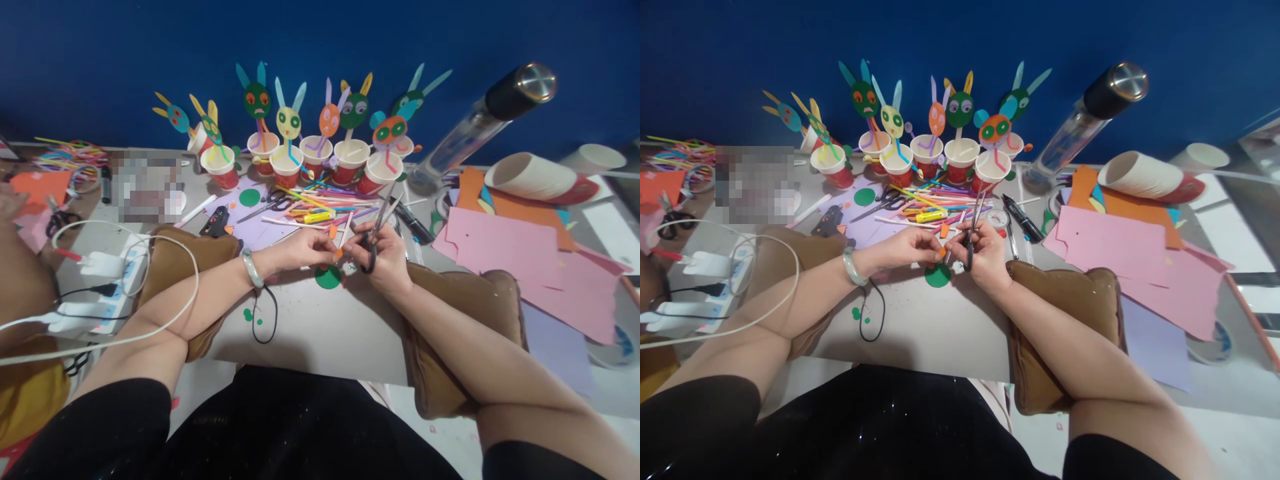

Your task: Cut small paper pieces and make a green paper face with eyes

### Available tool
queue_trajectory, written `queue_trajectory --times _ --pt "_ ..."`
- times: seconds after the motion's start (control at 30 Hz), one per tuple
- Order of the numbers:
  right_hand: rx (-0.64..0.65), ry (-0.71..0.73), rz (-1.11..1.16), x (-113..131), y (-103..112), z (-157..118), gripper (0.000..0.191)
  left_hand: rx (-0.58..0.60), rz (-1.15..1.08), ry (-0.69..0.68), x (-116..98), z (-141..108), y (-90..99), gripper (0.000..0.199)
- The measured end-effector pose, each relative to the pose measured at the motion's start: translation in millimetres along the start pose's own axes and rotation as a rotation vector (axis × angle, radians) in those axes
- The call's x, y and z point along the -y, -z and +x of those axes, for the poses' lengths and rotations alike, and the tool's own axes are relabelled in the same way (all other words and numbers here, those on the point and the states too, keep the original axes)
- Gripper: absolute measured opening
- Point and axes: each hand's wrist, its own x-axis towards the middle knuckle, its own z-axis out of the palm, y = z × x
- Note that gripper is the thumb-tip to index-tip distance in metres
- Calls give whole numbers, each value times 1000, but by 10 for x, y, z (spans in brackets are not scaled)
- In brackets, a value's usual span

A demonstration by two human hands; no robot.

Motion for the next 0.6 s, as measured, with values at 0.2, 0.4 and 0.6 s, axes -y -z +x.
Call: queue_trajectory --times 0.2,0.4,0.6 --pt "19 52 2 -20 -5 -17 53 -43 -1 -52 -13 -6 -23 13" --pt "1 72 -11 -42 6 -41 52 -94 -37 -112 -13 3 -26 16" --pt "-2 82 -26 -24 8 -48 51 -136 1 -128 3 6 -33 13"
